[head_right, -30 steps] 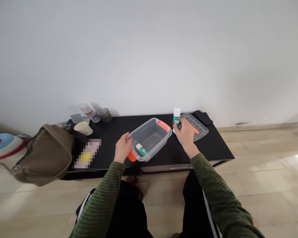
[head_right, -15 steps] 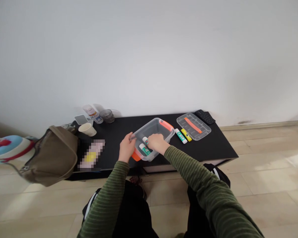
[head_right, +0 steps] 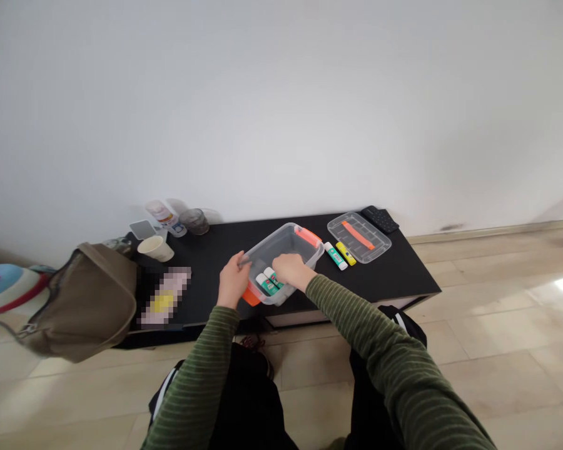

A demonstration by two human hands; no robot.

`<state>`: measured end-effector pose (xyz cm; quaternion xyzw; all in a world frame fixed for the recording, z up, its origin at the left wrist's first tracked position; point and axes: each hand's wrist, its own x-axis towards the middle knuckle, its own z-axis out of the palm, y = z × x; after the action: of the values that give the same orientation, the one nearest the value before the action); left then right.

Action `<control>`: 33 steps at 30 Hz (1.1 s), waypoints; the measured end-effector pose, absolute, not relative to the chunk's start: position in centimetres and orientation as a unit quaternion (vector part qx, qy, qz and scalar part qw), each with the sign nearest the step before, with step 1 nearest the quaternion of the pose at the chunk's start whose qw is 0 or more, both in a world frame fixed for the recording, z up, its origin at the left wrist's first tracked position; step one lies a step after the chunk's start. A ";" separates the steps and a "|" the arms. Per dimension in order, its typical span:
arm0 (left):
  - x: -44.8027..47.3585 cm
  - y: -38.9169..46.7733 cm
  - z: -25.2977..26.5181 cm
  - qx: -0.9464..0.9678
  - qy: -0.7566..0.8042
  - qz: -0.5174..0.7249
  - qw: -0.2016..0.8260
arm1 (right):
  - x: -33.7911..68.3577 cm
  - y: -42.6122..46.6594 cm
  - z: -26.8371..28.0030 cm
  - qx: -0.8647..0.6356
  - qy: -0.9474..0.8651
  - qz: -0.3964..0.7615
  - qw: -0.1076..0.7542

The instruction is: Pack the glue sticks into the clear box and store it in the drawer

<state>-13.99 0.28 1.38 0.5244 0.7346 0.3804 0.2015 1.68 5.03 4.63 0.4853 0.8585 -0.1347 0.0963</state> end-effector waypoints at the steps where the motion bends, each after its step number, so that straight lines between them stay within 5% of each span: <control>1: -14.0 0.3 1.3 0.523 0.736 0.380 0.200 | 2.0 4.8 4.9 0.491 0.860 -0.123 0.062; 6: -14.0 0.4 1.3 0.518 0.733 0.390 0.208 | 6.5 3.9 6.0 0.523 0.824 -0.084 -0.200; 10: -14.0 0.3 1.3 0.519 0.730 0.391 0.213 | 12.4 4.7 5.4 0.603 0.744 -0.059 -0.281; 19: -14.2 0.4 1.0 0.512 0.733 0.396 0.209 | 18.3 6.9 0.4 0.708 0.697 -0.110 -0.007; 33: -14.3 0.5 0.7 0.516 0.725 0.400 0.218 | 17.5 7.7 -1.2 0.729 0.670 -0.117 0.078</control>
<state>-14.29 0.47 0.74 0.5160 0.7253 0.4002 0.2182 17.46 7.70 -1.18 0.7294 0.6695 -0.1168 0.0777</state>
